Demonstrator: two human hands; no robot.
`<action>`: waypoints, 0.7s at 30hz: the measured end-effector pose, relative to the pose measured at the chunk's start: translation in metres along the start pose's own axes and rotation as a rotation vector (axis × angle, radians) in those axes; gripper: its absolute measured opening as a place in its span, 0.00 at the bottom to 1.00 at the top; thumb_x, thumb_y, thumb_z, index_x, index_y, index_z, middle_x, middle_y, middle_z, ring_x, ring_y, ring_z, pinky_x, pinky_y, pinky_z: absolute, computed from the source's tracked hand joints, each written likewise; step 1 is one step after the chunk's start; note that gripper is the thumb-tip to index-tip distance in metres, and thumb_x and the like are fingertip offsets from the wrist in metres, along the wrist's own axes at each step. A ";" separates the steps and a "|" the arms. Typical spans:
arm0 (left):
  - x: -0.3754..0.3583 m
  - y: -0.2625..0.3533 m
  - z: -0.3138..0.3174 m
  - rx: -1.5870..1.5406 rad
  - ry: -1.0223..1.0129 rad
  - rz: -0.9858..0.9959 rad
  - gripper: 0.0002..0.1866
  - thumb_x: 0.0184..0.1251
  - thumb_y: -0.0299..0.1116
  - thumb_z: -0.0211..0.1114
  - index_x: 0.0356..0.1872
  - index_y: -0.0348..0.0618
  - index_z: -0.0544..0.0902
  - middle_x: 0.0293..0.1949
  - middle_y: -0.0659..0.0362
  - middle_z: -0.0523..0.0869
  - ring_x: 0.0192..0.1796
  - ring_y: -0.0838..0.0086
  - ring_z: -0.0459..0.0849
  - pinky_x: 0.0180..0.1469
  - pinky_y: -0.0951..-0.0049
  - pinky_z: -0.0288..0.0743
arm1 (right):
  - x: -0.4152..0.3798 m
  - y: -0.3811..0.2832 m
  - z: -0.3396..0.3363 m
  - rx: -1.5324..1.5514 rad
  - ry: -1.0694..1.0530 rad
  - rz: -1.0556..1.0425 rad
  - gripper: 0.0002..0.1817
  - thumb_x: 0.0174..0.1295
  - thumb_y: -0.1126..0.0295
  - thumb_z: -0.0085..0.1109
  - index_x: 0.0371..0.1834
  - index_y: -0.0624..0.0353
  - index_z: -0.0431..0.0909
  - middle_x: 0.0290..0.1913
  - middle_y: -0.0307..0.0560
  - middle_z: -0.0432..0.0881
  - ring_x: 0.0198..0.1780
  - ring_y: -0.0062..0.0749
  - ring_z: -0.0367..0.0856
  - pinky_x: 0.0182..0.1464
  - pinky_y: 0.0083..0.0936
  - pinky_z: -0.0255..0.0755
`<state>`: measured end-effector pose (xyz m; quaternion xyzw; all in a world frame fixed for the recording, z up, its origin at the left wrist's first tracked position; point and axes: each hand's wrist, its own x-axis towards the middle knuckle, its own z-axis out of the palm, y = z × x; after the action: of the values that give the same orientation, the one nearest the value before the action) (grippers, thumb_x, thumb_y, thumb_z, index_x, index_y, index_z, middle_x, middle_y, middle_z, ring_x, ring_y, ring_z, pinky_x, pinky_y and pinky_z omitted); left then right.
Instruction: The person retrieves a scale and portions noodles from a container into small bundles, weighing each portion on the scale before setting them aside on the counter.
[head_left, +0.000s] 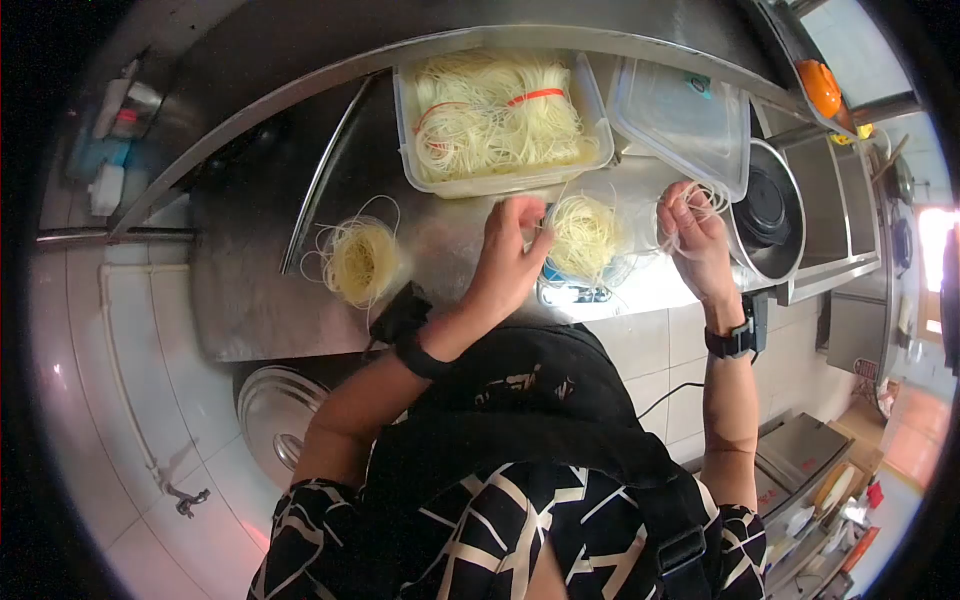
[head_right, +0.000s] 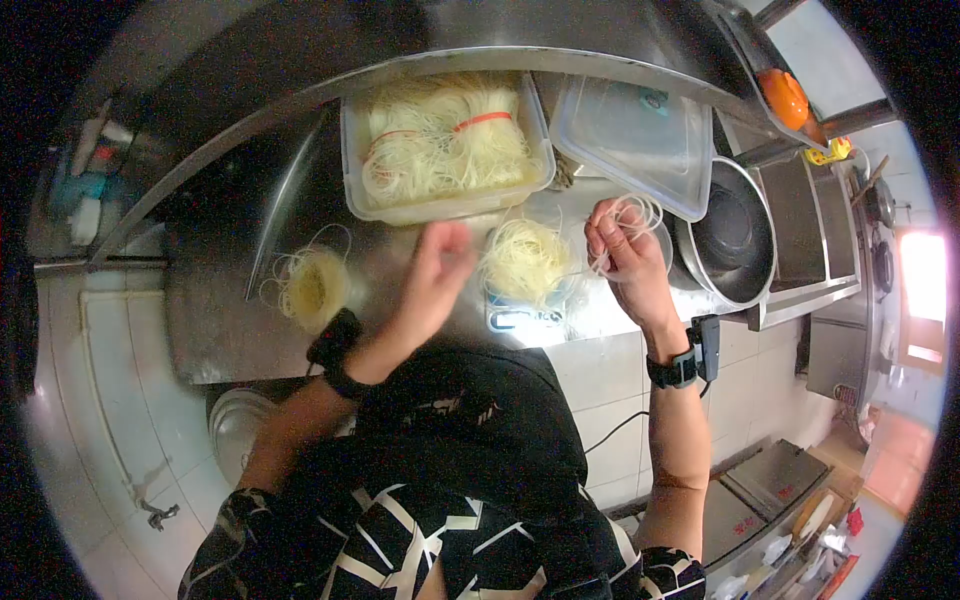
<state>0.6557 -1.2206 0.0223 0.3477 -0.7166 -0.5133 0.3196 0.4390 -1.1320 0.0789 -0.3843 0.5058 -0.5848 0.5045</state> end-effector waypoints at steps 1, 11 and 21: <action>-0.013 -0.031 0.010 0.172 0.008 0.015 0.21 0.57 0.32 0.61 0.49 0.37 0.65 0.44 0.49 0.73 0.48 0.65 0.74 0.51 0.65 0.67 | 0.001 0.008 -0.005 0.060 0.058 -0.011 0.07 0.67 0.64 0.45 0.39 0.55 0.67 0.26 0.33 0.64 0.26 0.13 0.59 0.27 0.11 0.54; -0.035 -0.082 0.061 -0.120 -0.184 -0.085 0.40 0.47 0.31 0.71 0.57 0.31 0.54 0.54 0.44 0.68 0.56 0.62 0.71 0.58 0.64 0.64 | 0.006 0.028 0.009 0.271 0.373 -0.267 0.06 0.66 0.65 0.46 0.39 0.56 0.66 0.30 0.37 0.67 0.30 0.18 0.63 0.31 0.14 0.60; -0.042 -0.073 0.071 -0.678 -0.765 -0.766 0.27 0.51 0.35 0.68 0.53 0.40 0.72 0.41 0.61 0.79 0.44 0.77 0.76 0.45 0.77 0.69 | -0.008 -0.005 0.029 0.292 0.402 -0.444 0.05 0.66 0.67 0.45 0.40 0.55 0.66 0.32 0.38 0.68 0.31 0.20 0.65 0.34 0.17 0.63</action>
<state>0.6335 -1.1663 -0.0710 0.2511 -0.4029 -0.8771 -0.0726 0.4670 -1.1301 0.0903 -0.2858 0.4101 -0.8107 0.3048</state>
